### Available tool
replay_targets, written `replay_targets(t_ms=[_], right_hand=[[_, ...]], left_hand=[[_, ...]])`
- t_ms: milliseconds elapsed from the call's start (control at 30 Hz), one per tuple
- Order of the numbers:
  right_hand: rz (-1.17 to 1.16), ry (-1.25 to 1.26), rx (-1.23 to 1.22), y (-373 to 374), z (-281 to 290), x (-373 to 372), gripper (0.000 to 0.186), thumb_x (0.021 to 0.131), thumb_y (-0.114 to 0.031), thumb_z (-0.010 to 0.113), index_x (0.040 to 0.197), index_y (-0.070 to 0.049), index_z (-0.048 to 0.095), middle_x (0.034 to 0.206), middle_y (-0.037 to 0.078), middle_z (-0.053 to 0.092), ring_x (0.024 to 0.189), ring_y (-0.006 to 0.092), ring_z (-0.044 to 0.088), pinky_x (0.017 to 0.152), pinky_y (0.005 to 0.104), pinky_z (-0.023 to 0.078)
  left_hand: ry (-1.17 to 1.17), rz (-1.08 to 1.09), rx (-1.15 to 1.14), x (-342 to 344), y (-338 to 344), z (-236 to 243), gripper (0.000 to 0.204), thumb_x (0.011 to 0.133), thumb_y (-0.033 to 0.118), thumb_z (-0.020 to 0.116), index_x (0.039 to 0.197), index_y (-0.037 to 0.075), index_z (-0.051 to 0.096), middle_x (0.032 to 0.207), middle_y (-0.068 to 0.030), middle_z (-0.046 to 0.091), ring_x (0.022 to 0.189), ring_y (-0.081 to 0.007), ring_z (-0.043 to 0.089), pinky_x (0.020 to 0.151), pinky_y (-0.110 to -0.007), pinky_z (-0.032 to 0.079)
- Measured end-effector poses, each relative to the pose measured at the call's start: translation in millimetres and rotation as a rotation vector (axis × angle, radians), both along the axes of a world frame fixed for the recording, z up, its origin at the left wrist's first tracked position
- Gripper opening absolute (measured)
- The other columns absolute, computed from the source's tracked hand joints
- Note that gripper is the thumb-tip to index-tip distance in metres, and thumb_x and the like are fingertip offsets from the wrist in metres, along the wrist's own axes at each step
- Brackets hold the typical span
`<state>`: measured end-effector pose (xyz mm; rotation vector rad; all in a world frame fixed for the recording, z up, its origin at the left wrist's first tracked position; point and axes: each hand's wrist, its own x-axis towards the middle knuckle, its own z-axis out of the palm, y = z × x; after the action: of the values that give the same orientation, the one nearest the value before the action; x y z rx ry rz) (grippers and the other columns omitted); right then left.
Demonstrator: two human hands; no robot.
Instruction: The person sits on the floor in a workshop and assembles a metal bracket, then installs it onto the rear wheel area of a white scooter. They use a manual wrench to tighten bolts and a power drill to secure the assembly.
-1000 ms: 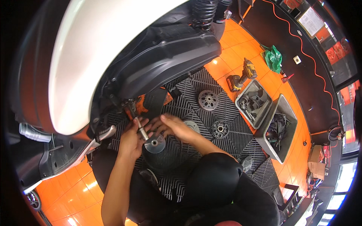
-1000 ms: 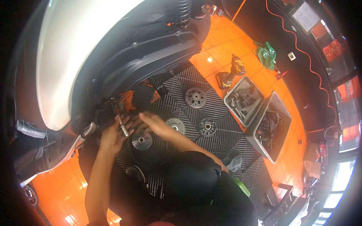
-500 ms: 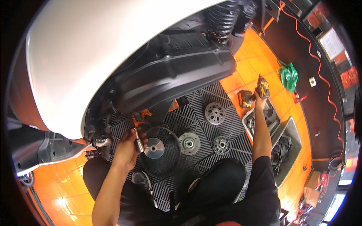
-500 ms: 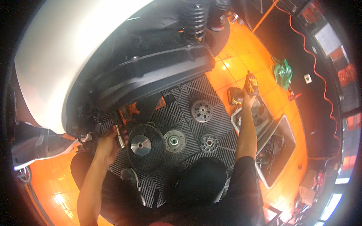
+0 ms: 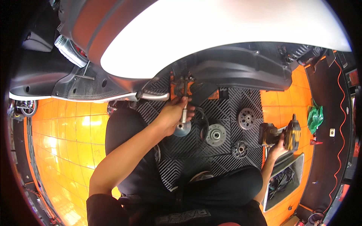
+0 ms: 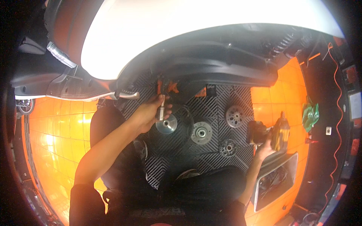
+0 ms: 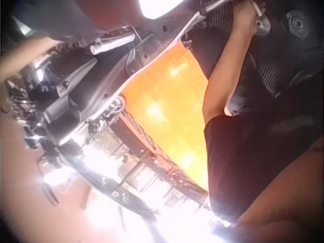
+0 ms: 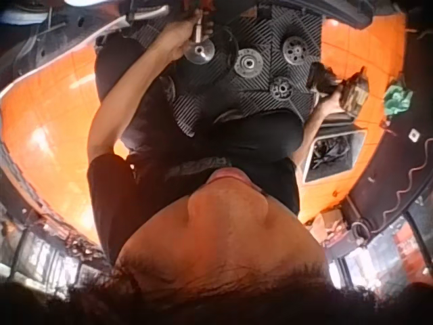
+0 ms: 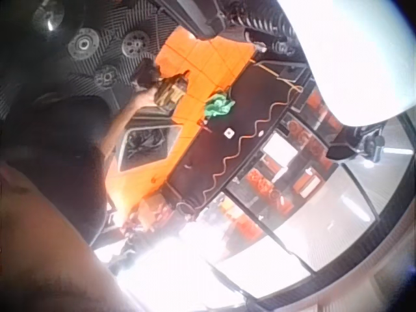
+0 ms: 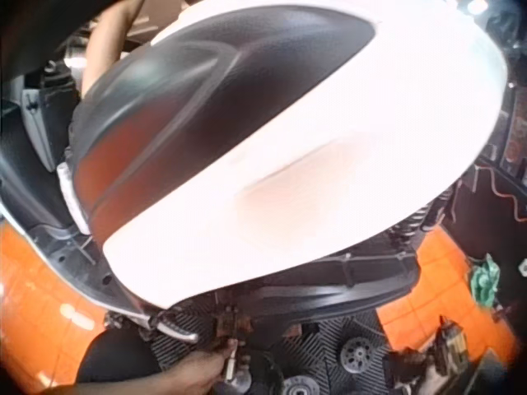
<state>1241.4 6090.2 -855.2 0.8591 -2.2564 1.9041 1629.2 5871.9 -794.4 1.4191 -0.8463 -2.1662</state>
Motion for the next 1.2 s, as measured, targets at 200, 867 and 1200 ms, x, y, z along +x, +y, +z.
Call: replay_targets(t_ms=[200, 867, 1200], right_hand=[[0.514, -0.317, 0.324, 44, -41, 94, 0.023, 0.082, -0.006, 0.072, 0.104, -0.002, 0.065, 0.097, 0.004, 0.067, 0.083, 0.0143, 0.063, 0.076, 0.0305, 0.051], [0.997, -0.094, 0.265, -26, -43, 287, 0.041, 0.084, -0.001, 0.065, 0.124, -0.004, 0.053, 0.113, 0.008, 0.06, 0.098, 0.0154, 0.057, 0.084, 0.0286, 0.046], [0.853, 0.056, 0.248, -58, -14, 305, 0.072, 0.076, -0.019, 0.078, 0.136, -0.005, 0.039, 0.112, 0.02, 0.064, 0.1, 0.0347, 0.065, 0.081, 0.0383, 0.052]], left_hand=[[0.019, 0.01, 0.029, -8, -1, 1, 0.035, 0.102, 0.035, 0.041, 0.126, 0.011, 0.049, 0.109, -0.0078, 0.061, 0.093, -0.0182, 0.061, 0.081, -0.035, 0.051], [0.024, -0.309, -0.194, 8, -19, -6, 0.043, 0.103, 0.037, 0.036, 0.12, -0.002, 0.044, 0.107, -0.0148, 0.059, 0.094, -0.028, 0.066, 0.085, -0.04, 0.055], [0.029, -0.259, -0.229, 6, -18, -10, 0.044, 0.103, 0.036, 0.038, 0.119, -0.004, 0.046, 0.106, -0.0146, 0.059, 0.09, -0.0281, 0.067, 0.079, -0.037, 0.057]])
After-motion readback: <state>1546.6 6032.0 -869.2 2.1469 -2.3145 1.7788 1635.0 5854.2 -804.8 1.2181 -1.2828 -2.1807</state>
